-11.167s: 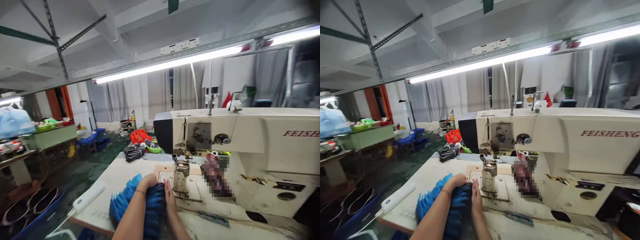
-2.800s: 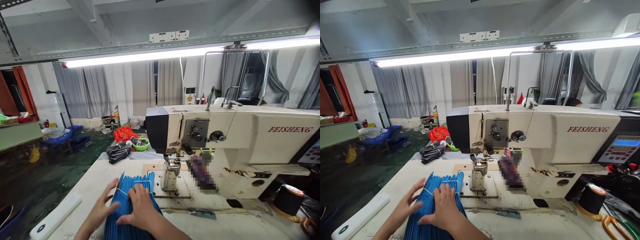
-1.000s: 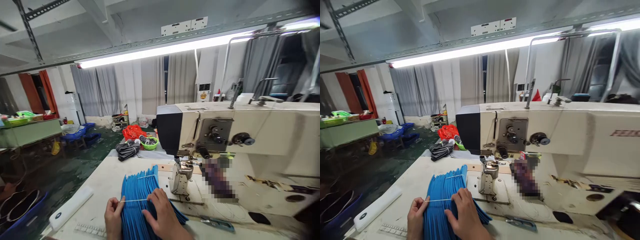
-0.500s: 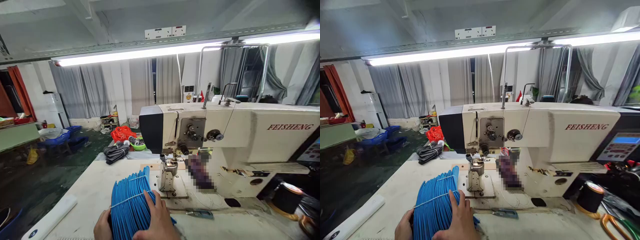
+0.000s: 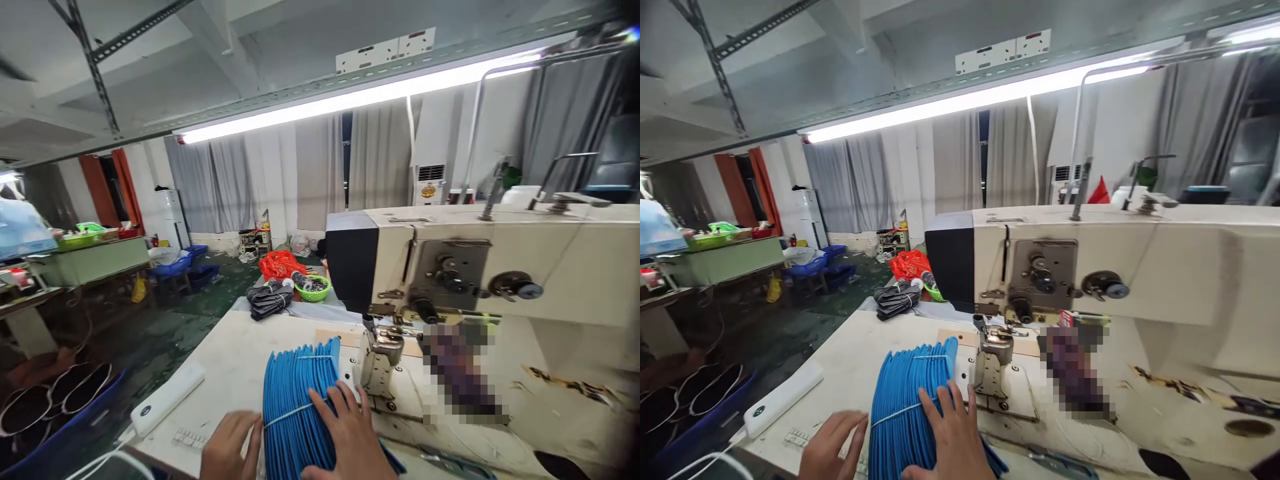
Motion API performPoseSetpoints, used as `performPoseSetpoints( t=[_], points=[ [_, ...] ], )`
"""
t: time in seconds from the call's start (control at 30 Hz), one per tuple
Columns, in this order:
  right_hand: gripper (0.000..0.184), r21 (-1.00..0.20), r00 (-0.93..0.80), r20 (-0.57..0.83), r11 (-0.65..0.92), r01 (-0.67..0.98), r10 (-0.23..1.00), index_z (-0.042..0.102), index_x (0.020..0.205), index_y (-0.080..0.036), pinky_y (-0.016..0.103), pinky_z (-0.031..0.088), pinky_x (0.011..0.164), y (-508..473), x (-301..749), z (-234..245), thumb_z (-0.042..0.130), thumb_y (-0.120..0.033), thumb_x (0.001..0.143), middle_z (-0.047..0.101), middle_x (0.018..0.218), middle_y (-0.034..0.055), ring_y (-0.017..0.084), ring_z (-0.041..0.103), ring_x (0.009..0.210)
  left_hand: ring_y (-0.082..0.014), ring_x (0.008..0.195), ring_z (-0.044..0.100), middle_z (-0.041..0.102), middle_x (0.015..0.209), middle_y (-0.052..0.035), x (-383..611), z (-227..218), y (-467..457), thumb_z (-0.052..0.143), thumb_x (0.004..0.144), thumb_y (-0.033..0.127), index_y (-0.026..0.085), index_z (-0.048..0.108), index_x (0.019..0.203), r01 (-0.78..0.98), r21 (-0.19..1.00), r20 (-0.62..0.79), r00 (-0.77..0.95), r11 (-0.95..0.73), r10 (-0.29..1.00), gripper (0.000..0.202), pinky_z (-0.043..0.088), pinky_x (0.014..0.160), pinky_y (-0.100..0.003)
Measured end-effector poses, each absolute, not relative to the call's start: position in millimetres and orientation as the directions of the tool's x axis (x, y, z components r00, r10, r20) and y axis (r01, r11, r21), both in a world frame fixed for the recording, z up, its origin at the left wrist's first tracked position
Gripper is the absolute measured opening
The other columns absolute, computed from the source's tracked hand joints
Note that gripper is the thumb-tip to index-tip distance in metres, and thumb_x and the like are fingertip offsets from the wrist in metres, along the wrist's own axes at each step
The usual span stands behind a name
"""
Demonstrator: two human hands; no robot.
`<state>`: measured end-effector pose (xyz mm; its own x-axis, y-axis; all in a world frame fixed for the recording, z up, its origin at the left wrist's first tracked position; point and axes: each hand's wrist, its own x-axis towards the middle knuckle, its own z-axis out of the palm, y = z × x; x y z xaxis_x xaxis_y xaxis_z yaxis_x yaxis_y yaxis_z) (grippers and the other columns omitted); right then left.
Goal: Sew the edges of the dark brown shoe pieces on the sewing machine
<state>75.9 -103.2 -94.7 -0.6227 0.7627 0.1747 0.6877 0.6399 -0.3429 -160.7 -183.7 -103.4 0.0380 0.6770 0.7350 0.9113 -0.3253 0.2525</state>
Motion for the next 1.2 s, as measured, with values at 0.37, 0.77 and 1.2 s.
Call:
performPoseSetpoints(
  t=[0.37,0.77,1.2],
  points=[
    [0.031,-0.300,-0.476,0.499,0.660,0.689,0.724,0.057,0.114,-0.017,0.046,0.044,0.086,-84,66,-96,0.044,-0.036,0.093,0.063,0.101,0.0128,0.030,0.057,0.097,-0.0251,0.120,0.047,0.063,0.103,-0.0057,-129,-62,-120,0.049,0.085,0.023,0.022,0.058,0.092,0.726,0.471,0.418,0.317,-0.501,0.852,0.012,0.027,0.109,-0.049],
    [0.006,-0.308,-0.508,0.452,0.663,0.683,0.733,0.060,0.074,-0.015,0.043,0.039,0.079,-52,14,-66,0.055,-0.016,0.077,0.059,0.083,0.0109,0.029,0.049,0.087,-0.0224,0.089,0.052,0.059,0.095,-0.0062,-134,-70,-122,0.038,0.088,0.029,0.021,0.051,0.094,0.762,0.554,0.336,0.163,-0.334,0.928,0.016,0.041,0.085,-0.040],
    [0.015,-0.322,-0.748,0.411,0.850,0.417,0.522,0.061,0.069,-0.019,0.025,0.044,0.068,-60,32,-56,0.052,-0.006,0.067,0.057,0.084,0.0010,0.016,0.058,0.078,-0.0200,0.088,0.056,0.060,0.089,-0.0031,-131,-72,-115,0.049,0.078,0.015,0.022,0.059,0.082,0.640,0.652,0.388,0.179,-0.406,0.904,0.013,0.044,0.081,-0.035]
  ],
)
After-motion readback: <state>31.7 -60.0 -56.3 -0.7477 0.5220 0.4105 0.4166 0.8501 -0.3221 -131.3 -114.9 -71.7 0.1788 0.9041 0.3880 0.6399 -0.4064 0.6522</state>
